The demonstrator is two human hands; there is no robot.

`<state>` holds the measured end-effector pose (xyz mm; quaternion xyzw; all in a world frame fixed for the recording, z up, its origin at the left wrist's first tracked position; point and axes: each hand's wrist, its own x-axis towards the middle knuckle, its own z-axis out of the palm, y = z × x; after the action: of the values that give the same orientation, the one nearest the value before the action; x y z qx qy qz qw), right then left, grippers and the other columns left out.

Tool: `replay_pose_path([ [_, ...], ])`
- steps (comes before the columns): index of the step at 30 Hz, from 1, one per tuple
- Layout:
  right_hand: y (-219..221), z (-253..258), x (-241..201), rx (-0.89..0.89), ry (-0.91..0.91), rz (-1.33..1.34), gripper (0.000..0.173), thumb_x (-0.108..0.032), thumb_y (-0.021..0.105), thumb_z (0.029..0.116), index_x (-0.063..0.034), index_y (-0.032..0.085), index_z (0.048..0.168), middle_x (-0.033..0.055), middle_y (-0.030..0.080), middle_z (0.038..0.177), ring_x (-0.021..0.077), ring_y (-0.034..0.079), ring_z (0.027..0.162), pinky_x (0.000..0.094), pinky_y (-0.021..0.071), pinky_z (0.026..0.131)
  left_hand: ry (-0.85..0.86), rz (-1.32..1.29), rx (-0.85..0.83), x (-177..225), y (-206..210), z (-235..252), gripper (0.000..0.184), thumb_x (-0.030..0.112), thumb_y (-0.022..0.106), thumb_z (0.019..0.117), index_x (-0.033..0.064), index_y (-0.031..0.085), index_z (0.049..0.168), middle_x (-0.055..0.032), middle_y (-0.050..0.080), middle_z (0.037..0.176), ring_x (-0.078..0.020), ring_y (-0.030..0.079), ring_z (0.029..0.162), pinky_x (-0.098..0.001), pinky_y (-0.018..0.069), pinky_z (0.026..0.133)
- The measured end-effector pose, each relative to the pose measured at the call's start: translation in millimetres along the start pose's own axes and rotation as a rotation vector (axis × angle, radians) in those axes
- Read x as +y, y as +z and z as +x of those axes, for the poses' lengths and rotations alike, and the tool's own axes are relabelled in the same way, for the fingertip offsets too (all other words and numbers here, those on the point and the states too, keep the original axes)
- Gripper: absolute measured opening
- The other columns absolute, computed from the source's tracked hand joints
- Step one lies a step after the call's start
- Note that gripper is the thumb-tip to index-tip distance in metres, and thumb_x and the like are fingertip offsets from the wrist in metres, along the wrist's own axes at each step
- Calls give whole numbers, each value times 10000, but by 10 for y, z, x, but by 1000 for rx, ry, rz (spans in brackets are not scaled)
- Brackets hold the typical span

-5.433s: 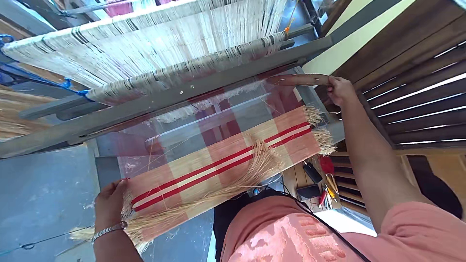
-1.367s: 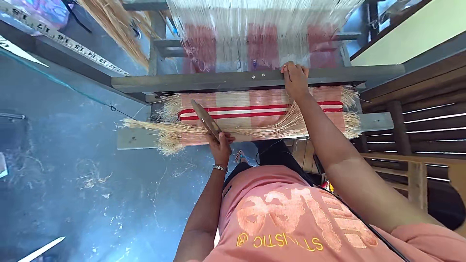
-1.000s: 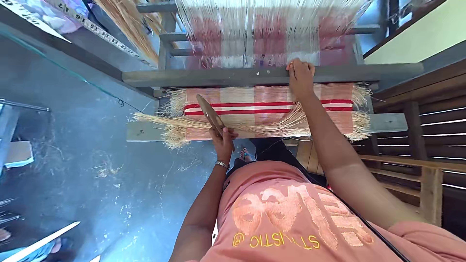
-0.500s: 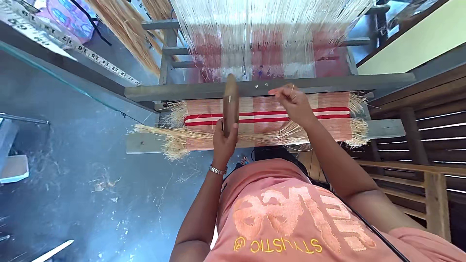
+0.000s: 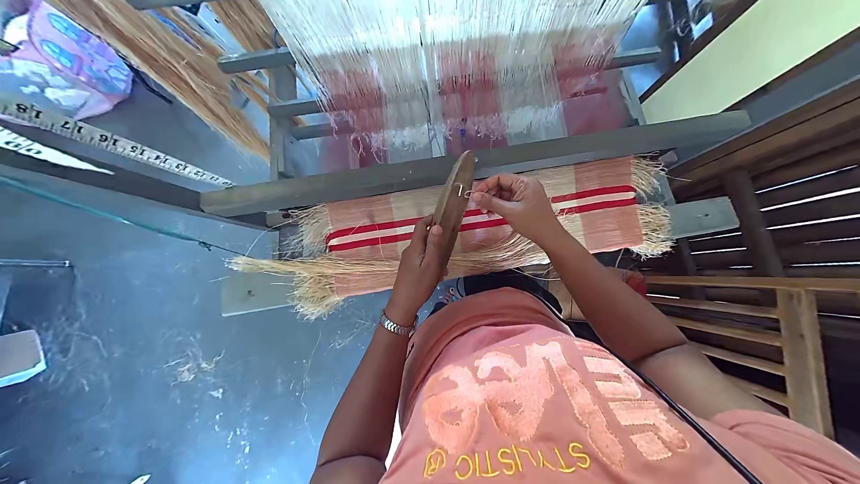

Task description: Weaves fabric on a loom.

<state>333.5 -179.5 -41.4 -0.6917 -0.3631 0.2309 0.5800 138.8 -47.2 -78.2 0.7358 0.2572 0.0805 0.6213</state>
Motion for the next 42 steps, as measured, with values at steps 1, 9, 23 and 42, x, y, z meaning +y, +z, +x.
replay_pose_path([
  [1, 20, 12, 8, 2, -41, -62, 138, -142, 730, 951, -19, 726, 1013, 37, 738, 838, 83, 698, 714, 265, 609, 685, 0, 16, -1, 12, -5, 6, 497, 517, 311, 1095, 226, 449, 1474, -83, 705, 886, -197, 680, 616, -354, 601, 555],
  [9, 39, 152, -1, 94, -189, -453, 105, -157, 722, 931, -52, 730, 929, 41, 720, 834, 85, 689, 745, 270, 601, 721, 33, 131, -49, 115, -87, 30, 481, 516, 347, 1090, 243, 471, 1466, -49, 683, 826, -170, 662, 591, -349, 595, 539],
  [23, -846, -289, -146, -461, -34, 103, 170, 18, 593, 971, 20, 719, 1085, 28, 736, 986, 13, 647, 824, 194, 558, 755, -23, -167, -740, 210, -598, 46, 500, 514, 406, 1080, 206, 570, 1438, -57, 733, 1004, -102, 670, 640, -228, 567, 529],
  [42, -3043, -1566, 886, 1217, 469, 473, 254, -369, 524, 1074, -182, 560, 1242, -46, 639, 942, 52, 600, 692, 224, 534, 634, -38, -307, 715, -126, -672, 1407, 521, 192, 529, 1070, 17, 259, 1480, -119, 557, 1119, -126, 609, 820, -301, 544, 684],
])
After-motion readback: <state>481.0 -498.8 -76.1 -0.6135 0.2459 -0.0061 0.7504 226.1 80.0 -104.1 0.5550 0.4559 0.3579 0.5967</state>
